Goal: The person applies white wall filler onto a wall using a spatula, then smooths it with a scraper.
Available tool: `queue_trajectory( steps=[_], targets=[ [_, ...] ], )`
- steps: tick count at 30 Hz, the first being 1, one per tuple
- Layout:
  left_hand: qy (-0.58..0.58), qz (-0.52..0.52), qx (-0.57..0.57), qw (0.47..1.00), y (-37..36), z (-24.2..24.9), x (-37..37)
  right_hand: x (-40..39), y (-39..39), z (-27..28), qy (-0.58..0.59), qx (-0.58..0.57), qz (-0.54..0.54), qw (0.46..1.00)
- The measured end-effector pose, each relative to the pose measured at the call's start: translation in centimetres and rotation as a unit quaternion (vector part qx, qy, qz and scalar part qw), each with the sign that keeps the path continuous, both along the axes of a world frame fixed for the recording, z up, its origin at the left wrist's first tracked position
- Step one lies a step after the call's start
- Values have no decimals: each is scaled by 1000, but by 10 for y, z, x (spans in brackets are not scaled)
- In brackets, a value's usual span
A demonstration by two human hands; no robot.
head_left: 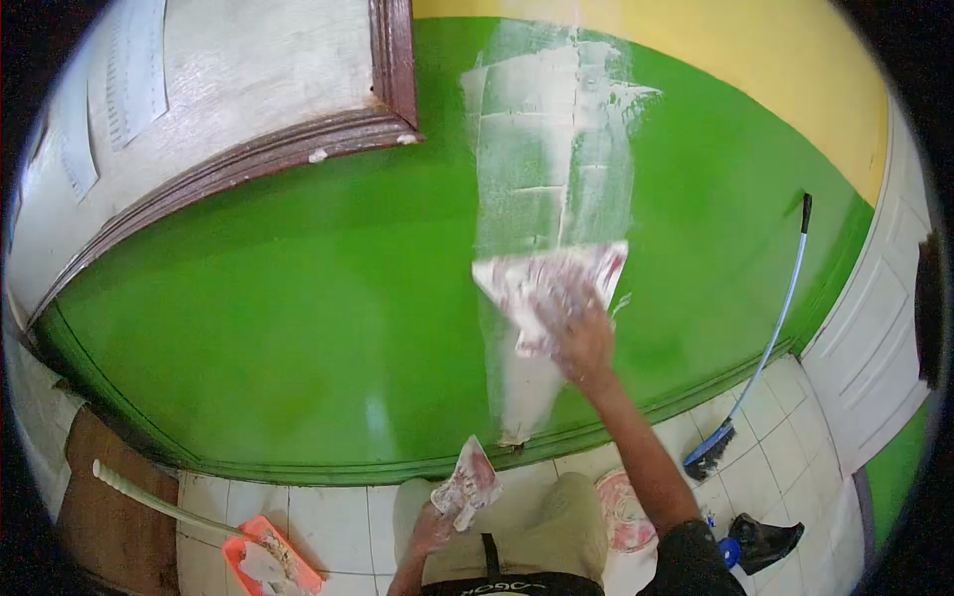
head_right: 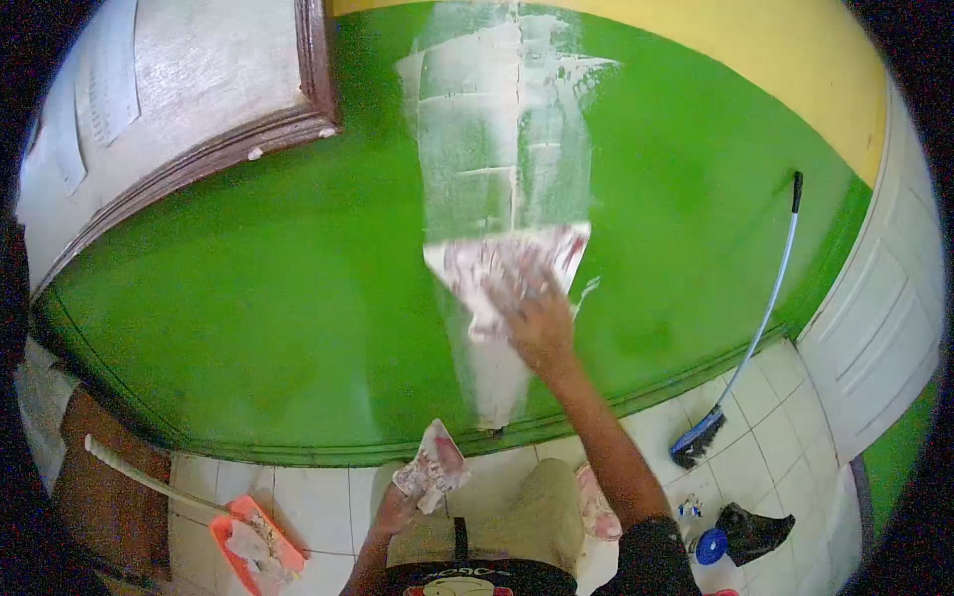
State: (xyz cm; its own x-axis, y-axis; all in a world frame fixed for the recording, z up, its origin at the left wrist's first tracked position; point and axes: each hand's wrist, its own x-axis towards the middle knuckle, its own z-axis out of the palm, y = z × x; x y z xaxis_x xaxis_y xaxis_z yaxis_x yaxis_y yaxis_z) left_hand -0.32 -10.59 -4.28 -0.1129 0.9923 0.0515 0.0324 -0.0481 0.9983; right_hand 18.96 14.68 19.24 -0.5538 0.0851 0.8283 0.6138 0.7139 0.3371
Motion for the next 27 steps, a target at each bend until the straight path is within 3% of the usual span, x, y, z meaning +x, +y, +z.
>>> queue_trajectory(
  steps=[4, 6, 9, 14, 16, 17, 18, 20, 21, 22, 24, 26, 27],
  targets=[
    [22, 14, -1, 1000, 3, -16, -10, 7, -4, -110, -23, -65, -7, 998],
    [49, 42, 55, 996, 1, 10, -7, 9, -11, -146, -22, -109, 4, 994],
    [22, 32, 25, 999, -1, -14, -15, 8, -15, -189, -13, -155, -11, 988],
    [-77, 22, 18, 997, -2, -22, -12, 11, -31, -218, -29, -181, -14, 983],
    [-104, 18, 27, 994, -2, -18, -13, 14, -49, -214, 75, -181, 26, 980],
    [-175, 36, -24, 984, -4, -17, -11, 18, -60, -211, 147, -174, 37, 973],
    [-247, 53, -76, 965, -4, -16, -10, 21, -69, -220, 146, -176, 37, 973],
    [-280, 51, -95, 954, 0, -16, -6, 31, -90, -239, 370, -329, 95, 864],
    [-314, 49, -111, 942, 1, -15, -3, 35, -97, -238, 366, -335, 92, 863],
    [-319, 52, -118, 939, 3, -6, 1, 37, -107, -232, 420, -366, 140, 818],
    [-450, 5, -129, 884, 10, 14, 11, 39, -128, -216, 520, -421, 232, 706],
    [-462, 19, -79, 883, 24, 18, 19, 36, -138, -199, 605, -455, 320, 570],
    [-468, -10, -77, 881, 31, 20, 19, 39, -140, -196, 621, -463, 340, 533]
  ],
)
